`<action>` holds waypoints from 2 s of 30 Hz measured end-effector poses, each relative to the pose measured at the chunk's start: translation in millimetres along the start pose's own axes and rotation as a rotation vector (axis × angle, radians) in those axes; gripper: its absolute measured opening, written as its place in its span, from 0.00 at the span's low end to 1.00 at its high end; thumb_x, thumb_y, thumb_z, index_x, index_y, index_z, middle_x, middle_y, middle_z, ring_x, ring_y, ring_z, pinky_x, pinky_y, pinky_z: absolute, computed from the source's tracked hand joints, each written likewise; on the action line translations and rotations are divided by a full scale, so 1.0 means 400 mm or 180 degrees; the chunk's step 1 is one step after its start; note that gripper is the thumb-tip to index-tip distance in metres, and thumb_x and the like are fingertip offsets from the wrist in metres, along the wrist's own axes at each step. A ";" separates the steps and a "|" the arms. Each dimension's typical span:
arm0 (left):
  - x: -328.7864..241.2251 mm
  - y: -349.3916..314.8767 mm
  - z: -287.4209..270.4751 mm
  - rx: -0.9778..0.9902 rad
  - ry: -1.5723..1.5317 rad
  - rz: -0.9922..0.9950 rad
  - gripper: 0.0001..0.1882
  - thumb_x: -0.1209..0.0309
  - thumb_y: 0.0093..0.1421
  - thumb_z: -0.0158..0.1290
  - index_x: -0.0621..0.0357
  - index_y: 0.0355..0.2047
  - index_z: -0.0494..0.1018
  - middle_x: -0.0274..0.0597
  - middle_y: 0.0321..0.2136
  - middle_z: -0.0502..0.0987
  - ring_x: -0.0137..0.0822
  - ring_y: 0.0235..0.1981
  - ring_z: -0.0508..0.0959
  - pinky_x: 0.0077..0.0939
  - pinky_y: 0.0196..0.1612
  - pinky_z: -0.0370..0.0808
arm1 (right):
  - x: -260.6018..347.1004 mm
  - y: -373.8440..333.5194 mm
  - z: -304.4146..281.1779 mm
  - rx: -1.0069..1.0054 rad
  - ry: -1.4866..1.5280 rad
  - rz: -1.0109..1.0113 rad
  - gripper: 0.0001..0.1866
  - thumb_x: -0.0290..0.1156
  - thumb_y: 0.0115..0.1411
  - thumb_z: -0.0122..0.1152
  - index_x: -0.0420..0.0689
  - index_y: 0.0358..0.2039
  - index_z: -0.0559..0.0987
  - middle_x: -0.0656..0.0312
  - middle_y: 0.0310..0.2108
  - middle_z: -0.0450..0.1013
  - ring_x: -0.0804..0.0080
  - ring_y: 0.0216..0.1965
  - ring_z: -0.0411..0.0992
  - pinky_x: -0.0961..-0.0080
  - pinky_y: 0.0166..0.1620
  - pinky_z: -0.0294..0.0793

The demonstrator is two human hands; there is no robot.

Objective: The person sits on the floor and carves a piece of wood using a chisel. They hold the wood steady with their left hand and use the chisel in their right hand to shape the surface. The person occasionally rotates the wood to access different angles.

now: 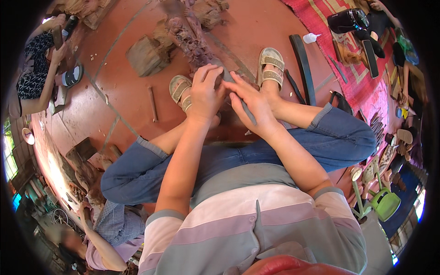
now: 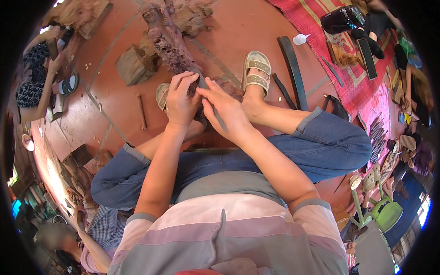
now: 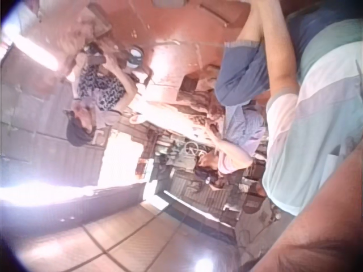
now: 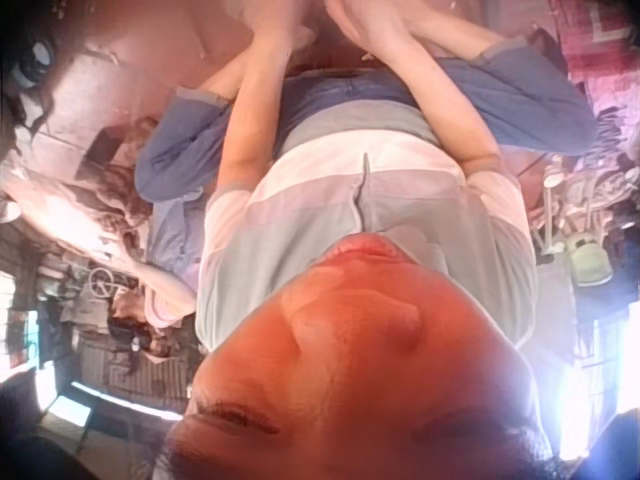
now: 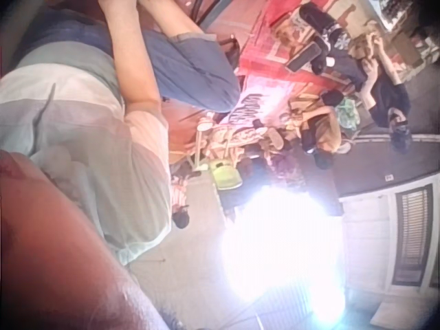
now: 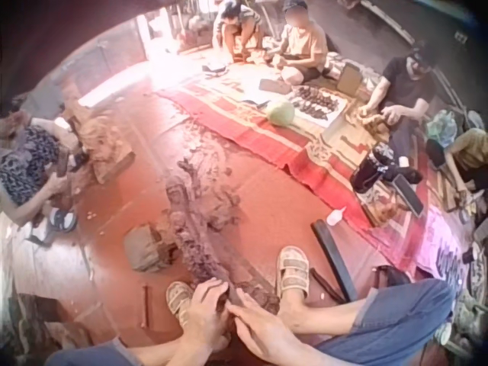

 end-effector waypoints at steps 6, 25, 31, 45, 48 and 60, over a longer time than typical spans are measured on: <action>0.004 -0.072 0.029 0.0101 -0.0219 -0.0010 0.19 0.86 0.44 0.56 0.62 0.39 0.73 0.50 0.39 0.74 0.51 0.45 0.75 0.37 0.48 0.74 | -0.002 -0.051 0.015 0.0513 -0.0158 0.0209 0.16 0.22 0.57 0.53 0.39 0.47 0.74 0.36 0.54 0.63 0.45 0.52 0.68 0.64 0.51 0.71; -0.007 0.017 -0.006 -0.0163 -0.0183 0.0025 0.18 0.85 0.43 0.58 0.62 0.37 0.75 0.48 0.40 0.76 0.48 0.45 0.77 0.34 0.47 0.76 | 0.025 0.028 -0.011 0.0076 -0.0052 0.0071 0.16 0.26 0.57 0.53 0.42 0.47 0.76 0.37 0.53 0.65 0.48 0.49 0.71 0.64 0.48 0.73; -0.015 -0.019 0.004 0.0042 -0.0109 0.0322 0.21 0.84 0.42 0.58 0.63 0.40 0.74 0.51 0.40 0.75 0.48 0.44 0.77 0.35 0.47 0.76 | 0.025 -0.002 -0.008 0.0198 -0.0165 0.0132 0.16 0.26 0.58 0.52 0.38 0.47 0.75 0.35 0.52 0.65 0.46 0.51 0.69 0.63 0.48 0.72; -0.026 -0.001 0.003 0.0181 -0.0133 0.0156 0.19 0.83 0.43 0.60 0.62 0.39 0.74 0.49 0.41 0.75 0.48 0.48 0.75 0.34 0.48 0.75 | 0.034 0.003 -0.024 0.0104 0.0018 0.0016 0.18 0.25 0.59 0.51 0.35 0.51 0.71 0.35 0.52 0.65 0.46 0.53 0.68 0.64 0.50 0.71; 0.000 -0.008 0.016 0.0139 -0.0152 0.0031 0.21 0.84 0.42 0.58 0.63 0.40 0.74 0.50 0.44 0.74 0.49 0.49 0.74 0.35 0.49 0.75 | 0.000 0.003 0.000 0.0228 0.0203 0.0266 0.17 0.25 0.59 0.51 0.36 0.50 0.72 0.36 0.52 0.65 0.46 0.52 0.68 0.64 0.49 0.71; -0.021 -0.065 0.027 0.0218 -0.0263 0.0178 0.22 0.85 0.40 0.58 0.61 0.39 0.74 0.48 0.40 0.77 0.50 0.47 0.75 0.37 0.50 0.74 | 0.023 -0.031 -0.005 0.0368 -0.0050 0.0305 0.15 0.24 0.58 0.52 0.35 0.45 0.75 0.37 0.53 0.65 0.46 0.49 0.70 0.65 0.48 0.73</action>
Point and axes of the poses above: each hand's wrist, its own y-axis towards the middle knuckle, its own z-axis out of the palm, x = y × z, the point moved 9 cm from there along y, towards the middle knuckle
